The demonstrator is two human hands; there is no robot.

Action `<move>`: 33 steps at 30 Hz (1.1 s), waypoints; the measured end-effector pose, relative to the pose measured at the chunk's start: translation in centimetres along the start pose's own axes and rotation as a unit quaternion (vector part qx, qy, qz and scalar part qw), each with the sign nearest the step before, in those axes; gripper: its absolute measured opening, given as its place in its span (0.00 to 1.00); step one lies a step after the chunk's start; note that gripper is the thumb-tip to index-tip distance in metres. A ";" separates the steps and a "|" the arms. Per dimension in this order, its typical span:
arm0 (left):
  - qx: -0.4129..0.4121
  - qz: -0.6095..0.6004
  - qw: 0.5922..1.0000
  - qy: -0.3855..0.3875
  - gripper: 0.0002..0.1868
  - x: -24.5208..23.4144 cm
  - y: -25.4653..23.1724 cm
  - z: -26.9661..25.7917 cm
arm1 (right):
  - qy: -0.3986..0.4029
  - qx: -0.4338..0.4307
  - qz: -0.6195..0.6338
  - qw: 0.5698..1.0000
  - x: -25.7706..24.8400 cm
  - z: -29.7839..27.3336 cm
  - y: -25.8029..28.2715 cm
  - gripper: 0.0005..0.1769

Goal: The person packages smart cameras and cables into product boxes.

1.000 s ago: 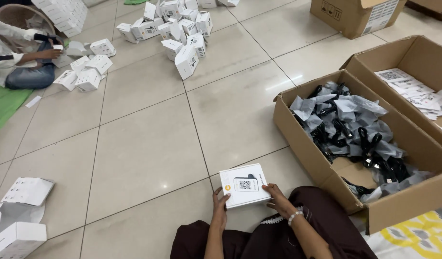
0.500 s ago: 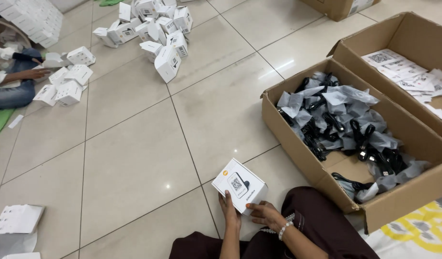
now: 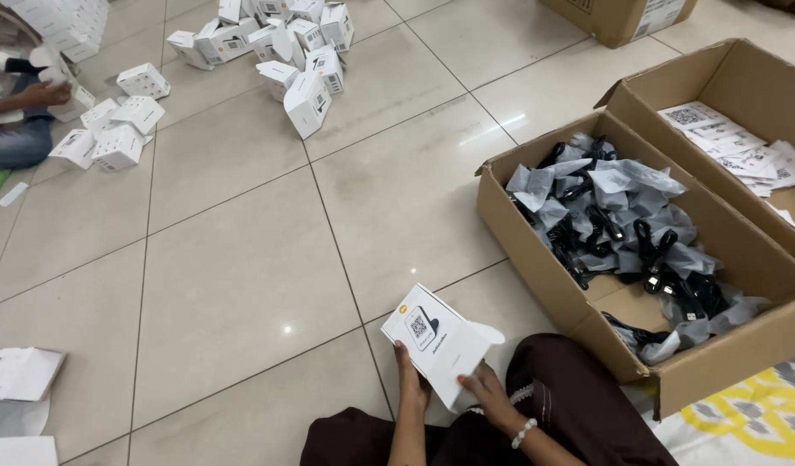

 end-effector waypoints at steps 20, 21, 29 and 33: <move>-0.092 0.286 0.953 0.036 0.37 2.9 2.5 -8.0 | 0.147 -0.127 -0.343 0.919 -1.6 5.8 -4.5 0.27; -0.054 0.296 0.953 0.026 0.35 3.3 1.6 -7.9 | 0.143 -0.116 -0.336 0.924 -2.0 6.3 -1.4 0.26; 0.109 0.338 0.934 0.027 0.31 0.8 -0.7 -3.8 | 0.082 -0.091 -0.278 0.953 -4.3 12.8 11.4 0.21; 0.143 0.346 0.927 0.014 0.31 2.3 -2.7 -3.6 | 0.054 -0.165 -0.332 0.927 -3.2 18.0 6.1 0.30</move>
Point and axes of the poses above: each hand's wrist, its own z-axis towards the middle knuckle, its own x-axis out of the palm, y = z × x, the point moved 10 cm from there along z, towards the middle knuckle, and after that the axes turned 4 degrees about -z, right-handed, at the moved point
